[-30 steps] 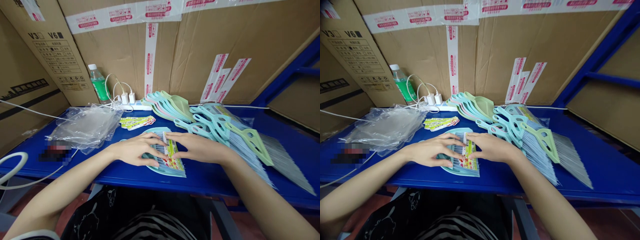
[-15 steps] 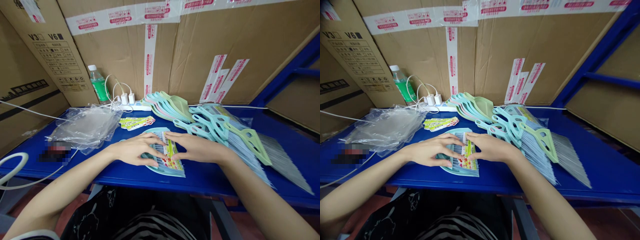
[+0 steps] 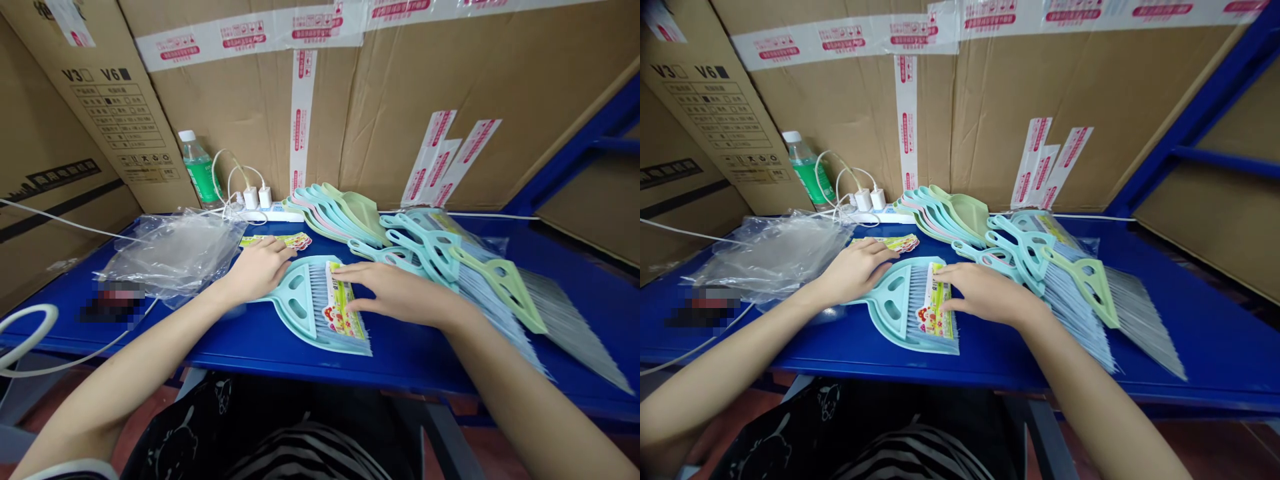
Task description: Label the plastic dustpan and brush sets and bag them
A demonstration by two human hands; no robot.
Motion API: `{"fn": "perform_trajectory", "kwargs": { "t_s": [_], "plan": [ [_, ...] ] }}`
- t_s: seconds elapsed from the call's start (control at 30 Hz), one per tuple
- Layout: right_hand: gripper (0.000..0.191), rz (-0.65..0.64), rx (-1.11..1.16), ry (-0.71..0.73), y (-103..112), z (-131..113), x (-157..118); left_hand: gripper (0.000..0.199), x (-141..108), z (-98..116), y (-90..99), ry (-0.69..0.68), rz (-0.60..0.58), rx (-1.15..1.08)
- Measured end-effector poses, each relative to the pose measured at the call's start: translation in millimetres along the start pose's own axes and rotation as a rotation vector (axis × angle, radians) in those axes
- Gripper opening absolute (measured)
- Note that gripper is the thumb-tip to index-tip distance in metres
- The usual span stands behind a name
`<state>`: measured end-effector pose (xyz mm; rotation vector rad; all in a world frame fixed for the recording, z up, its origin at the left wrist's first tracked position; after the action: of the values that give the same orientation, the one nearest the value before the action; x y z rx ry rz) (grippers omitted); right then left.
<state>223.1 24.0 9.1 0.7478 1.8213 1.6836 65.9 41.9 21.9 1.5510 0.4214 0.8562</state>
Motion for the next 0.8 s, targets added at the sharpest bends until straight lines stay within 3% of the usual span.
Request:
{"fn": "perform_trajectory", "kwargs": {
  "t_s": [0.8],
  "plan": [
    [0.077, -0.069, 0.07, -0.018, -10.2, 2.9, -1.7, 0.027, -0.8, 2.1, -6.2, -0.007, -0.067, 0.015]
  ]
}}
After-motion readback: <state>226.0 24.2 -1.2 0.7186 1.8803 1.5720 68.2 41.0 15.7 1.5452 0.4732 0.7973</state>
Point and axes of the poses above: each hand's wrist, its own x-axis towards the middle knuckle, its own y-axis out of the back of the hand, z = x × y, the point moved 7 cm from there along x, towards the middle knuckle, and after that the axes turned 12 degrees about -x, right-handed, at the moved point
